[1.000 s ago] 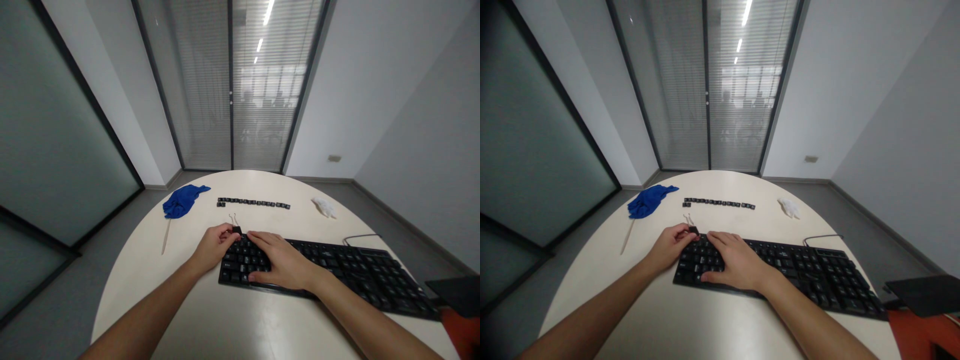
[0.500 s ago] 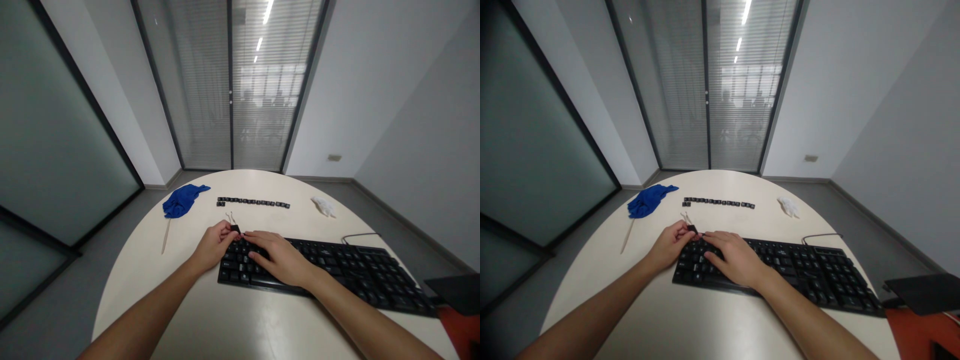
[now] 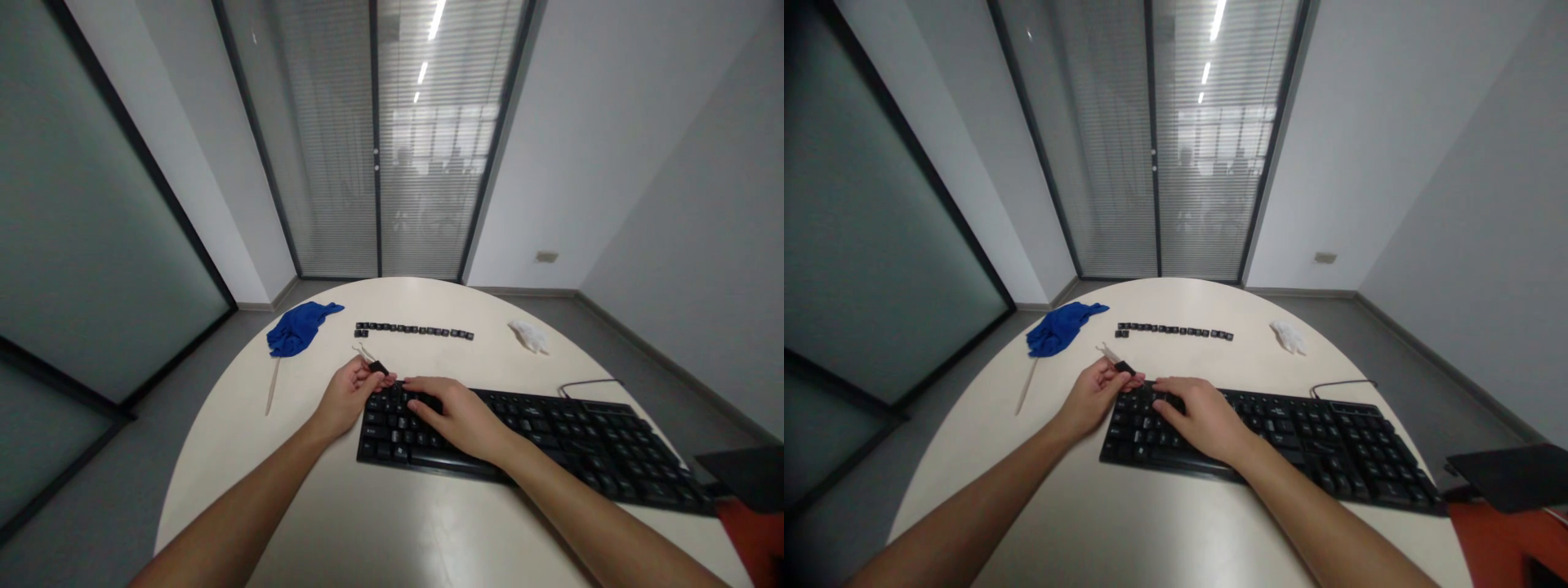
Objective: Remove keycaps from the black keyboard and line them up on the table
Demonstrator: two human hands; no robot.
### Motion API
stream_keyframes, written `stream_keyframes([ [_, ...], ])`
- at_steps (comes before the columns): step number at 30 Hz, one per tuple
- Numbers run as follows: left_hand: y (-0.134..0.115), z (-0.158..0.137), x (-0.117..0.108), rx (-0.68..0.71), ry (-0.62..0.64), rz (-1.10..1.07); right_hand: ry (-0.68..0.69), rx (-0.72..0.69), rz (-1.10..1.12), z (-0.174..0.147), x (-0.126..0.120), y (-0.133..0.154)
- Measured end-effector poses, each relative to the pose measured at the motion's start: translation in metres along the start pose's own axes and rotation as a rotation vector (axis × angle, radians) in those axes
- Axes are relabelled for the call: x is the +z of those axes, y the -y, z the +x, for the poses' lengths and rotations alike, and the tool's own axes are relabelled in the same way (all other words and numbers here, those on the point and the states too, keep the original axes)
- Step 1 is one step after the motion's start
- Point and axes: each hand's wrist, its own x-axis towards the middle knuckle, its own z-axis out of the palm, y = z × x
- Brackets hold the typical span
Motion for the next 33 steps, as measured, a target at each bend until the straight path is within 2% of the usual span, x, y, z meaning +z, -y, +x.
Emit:
stream_keyframes([
  [3,-0.006,-0.006,0.004,0.019,0.017,0.001,-0.031,0.056,0.053,0.001,0.0,0.0],
  [8,-0.018,-0.01,0.011,0.035,0.09,0.135,-0.064,0.078,0.106,0.002,-0.002,-0.001],
  [15,-0.015,-0.01,0.011,0.02,0.11,0.194,-0.05,0.044,0.125,0.001,-0.002,-0.004],
  [22,-0.009,-0.008,0.012,-0.002,0.025,0.176,-0.067,-0.029,0.084,0.002,-0.004,-0.001],
  [26,-0.007,-0.008,0.016,-0.001,-0.005,0.109,-0.069,-0.072,-0.027,0.002,-0.003,0.0],
  [33,-0.01,-0.006,0.017,-0.08,-0.049,-0.012,-0.092,-0.139,-0.168,0.0,0.0,0.004],
])
